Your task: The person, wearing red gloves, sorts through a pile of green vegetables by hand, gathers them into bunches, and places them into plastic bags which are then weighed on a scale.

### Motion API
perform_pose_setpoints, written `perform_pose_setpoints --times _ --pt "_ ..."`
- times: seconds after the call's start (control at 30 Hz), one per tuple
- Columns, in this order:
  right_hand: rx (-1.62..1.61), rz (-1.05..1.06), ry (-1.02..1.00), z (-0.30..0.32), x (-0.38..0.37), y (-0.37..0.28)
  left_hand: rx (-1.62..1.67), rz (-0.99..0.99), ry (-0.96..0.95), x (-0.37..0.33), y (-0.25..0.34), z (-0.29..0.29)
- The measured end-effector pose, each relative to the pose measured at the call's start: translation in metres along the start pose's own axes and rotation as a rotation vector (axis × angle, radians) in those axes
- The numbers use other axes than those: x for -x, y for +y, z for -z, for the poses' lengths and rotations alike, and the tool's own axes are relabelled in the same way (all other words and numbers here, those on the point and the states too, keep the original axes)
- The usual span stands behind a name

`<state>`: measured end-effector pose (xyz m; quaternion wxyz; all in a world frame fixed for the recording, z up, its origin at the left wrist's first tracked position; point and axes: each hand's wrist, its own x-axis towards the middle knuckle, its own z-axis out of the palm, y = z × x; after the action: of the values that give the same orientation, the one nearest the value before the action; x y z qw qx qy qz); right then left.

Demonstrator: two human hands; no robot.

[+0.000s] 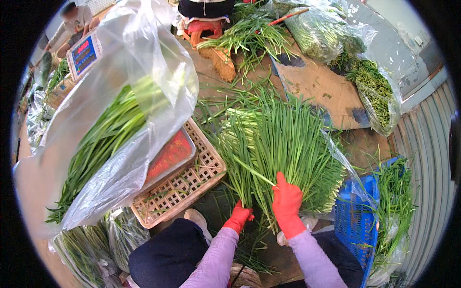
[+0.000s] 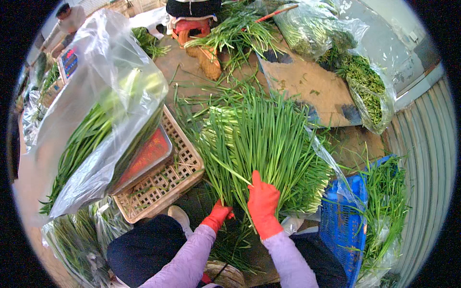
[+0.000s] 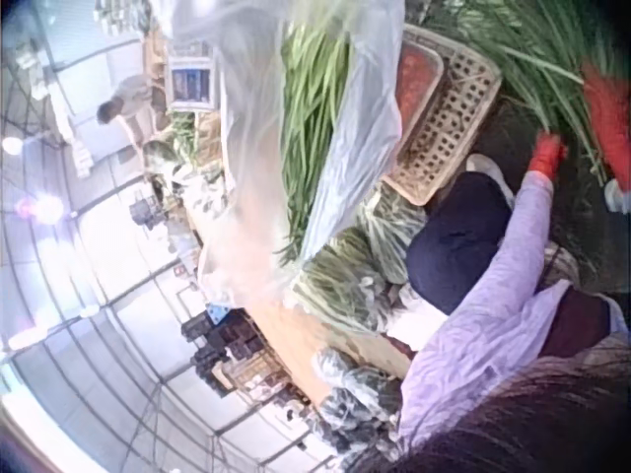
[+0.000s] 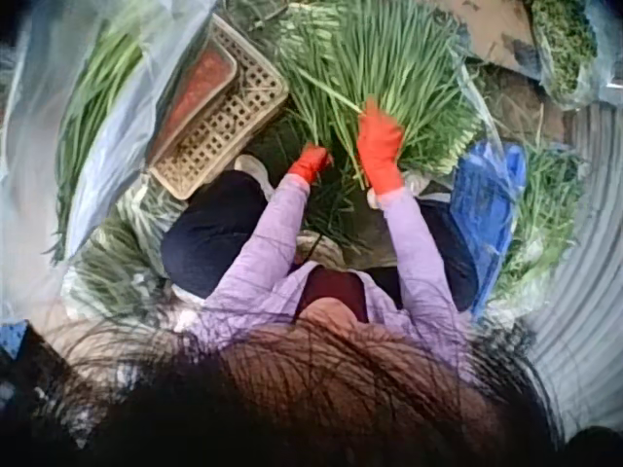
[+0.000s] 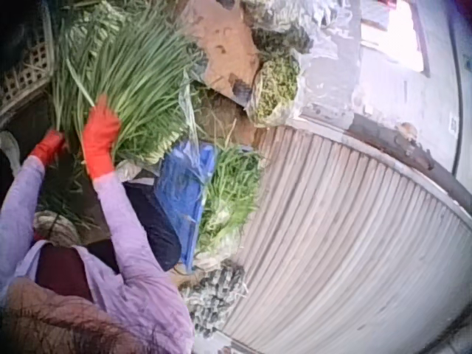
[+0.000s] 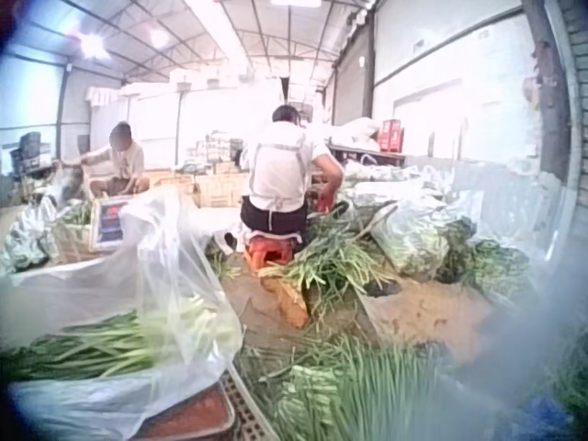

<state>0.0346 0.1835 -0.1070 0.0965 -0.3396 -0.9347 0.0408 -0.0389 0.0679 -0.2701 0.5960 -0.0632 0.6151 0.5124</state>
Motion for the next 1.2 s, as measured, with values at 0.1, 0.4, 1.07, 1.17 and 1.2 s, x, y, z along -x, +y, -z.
perform_pose_setpoints --times 0.1,0.4,1.07,1.17,1.2 --pt "-0.401 -0.297 0.109 -0.012 0.047 -0.011 -0.036 -0.053 -0.025 -0.003 -0.010 -0.005" --pt "-0.620 -0.868 -0.828 -0.068 0.071 0.000 -0.001 0.022 -0.317 0.048 0.004 0.014" --pt "-1.312 -0.762 -0.427 0.055 0.137 -0.061 0.032 -0.035 -0.452 0.204 0.069 -0.029" --pt "-1.260 -0.658 -0.441 0.068 0.140 -0.060 0.021 -0.076 -0.438 0.187 0.065 -0.020" --pt "-1.128 -0.697 -0.547 0.080 0.141 -0.064 -0.008 -0.156 -0.423 0.184 0.072 -0.015"
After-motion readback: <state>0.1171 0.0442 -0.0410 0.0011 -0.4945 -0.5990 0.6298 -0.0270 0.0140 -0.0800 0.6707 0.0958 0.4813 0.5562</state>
